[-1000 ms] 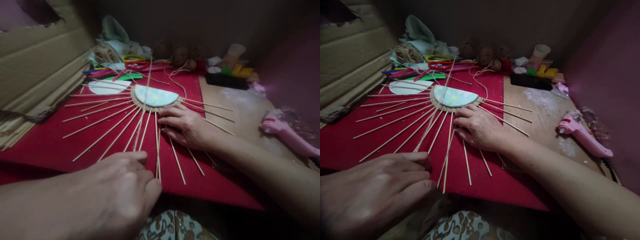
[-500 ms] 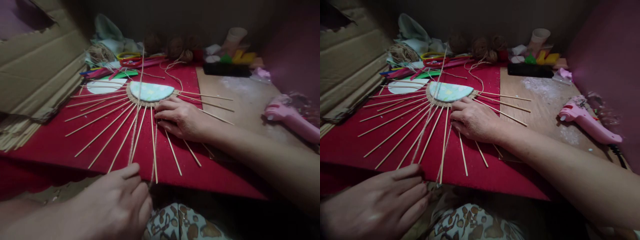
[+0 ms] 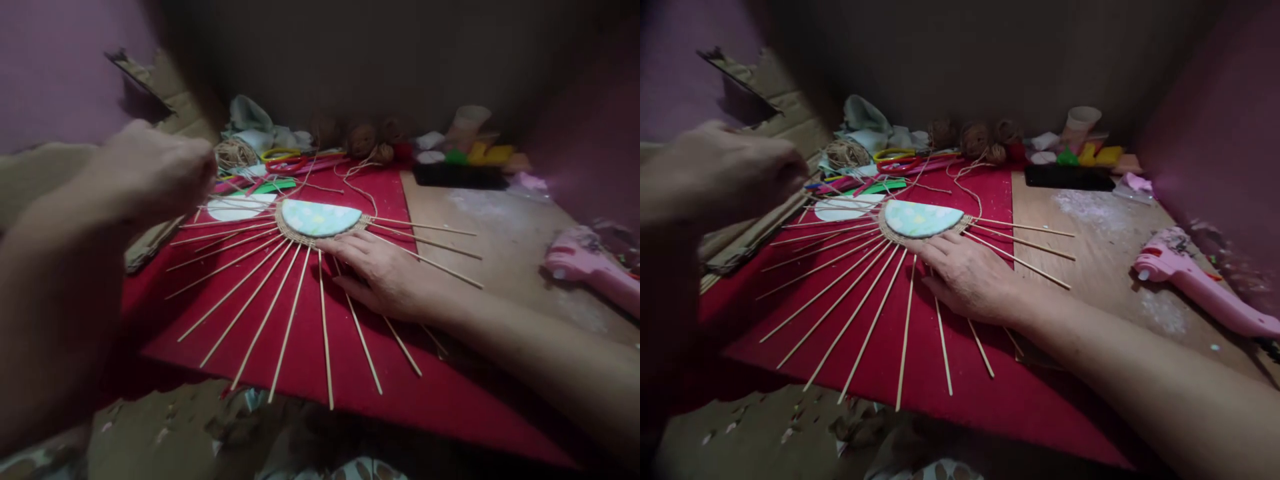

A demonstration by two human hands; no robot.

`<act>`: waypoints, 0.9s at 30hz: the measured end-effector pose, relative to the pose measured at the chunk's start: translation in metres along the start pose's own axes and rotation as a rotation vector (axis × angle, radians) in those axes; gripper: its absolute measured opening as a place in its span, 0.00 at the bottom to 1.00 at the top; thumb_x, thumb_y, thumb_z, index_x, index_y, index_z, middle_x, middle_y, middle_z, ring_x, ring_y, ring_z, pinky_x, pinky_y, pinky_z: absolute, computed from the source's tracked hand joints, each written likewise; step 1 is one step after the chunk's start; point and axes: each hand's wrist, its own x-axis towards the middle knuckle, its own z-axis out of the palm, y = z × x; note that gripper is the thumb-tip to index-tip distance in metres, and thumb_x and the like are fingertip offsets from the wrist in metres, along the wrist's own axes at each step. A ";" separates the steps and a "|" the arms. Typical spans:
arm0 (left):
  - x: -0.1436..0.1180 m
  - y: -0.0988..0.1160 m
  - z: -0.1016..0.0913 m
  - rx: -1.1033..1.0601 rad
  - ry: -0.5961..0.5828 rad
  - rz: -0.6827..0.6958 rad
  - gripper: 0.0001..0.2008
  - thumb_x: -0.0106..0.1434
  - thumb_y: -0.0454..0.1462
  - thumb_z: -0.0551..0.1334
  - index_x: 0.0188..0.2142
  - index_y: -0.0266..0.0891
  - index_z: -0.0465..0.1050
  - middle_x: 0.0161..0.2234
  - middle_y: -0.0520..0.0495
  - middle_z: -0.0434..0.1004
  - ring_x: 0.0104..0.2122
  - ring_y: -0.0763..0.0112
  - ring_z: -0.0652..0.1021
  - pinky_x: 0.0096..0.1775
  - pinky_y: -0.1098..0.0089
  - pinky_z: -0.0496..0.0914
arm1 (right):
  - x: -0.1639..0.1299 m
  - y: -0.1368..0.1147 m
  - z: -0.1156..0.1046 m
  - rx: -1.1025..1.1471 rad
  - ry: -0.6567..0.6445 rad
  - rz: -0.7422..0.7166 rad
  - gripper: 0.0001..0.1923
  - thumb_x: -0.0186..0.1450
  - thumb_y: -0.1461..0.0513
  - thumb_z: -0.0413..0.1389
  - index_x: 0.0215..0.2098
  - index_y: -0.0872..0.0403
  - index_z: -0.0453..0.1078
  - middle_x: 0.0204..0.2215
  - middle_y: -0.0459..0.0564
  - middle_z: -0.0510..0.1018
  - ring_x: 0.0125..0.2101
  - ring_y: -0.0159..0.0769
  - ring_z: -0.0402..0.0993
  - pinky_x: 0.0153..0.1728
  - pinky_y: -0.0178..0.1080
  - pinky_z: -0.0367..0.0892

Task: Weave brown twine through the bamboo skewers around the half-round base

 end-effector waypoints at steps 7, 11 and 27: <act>0.051 0.018 0.030 0.146 -0.013 0.127 0.11 0.61 0.34 0.49 0.32 0.34 0.69 0.31 0.42 0.73 0.27 0.69 0.67 0.36 0.64 0.55 | 0.003 0.000 -0.001 -0.040 -0.062 -0.012 0.12 0.65 0.64 0.50 0.44 0.60 0.72 0.47 0.58 0.74 0.48 0.44 0.67 0.49 0.48 0.67; 0.057 0.020 0.051 -0.001 0.144 0.120 0.14 0.62 0.34 0.49 0.42 0.35 0.70 0.44 0.39 0.71 0.43 0.60 0.66 0.43 0.60 0.56 | 0.003 0.001 0.000 -0.043 -0.059 -0.021 0.12 0.65 0.64 0.51 0.41 0.61 0.73 0.45 0.59 0.75 0.47 0.44 0.67 0.48 0.47 0.67; 0.021 0.059 0.046 -0.599 0.038 0.668 0.11 0.64 0.35 0.56 0.25 0.38 0.69 0.29 0.49 0.68 0.31 0.71 0.65 0.33 0.71 0.58 | 0.002 0.000 0.000 -0.022 -0.060 0.006 0.12 0.65 0.65 0.50 0.43 0.60 0.72 0.50 0.55 0.72 0.52 0.41 0.63 0.55 0.45 0.62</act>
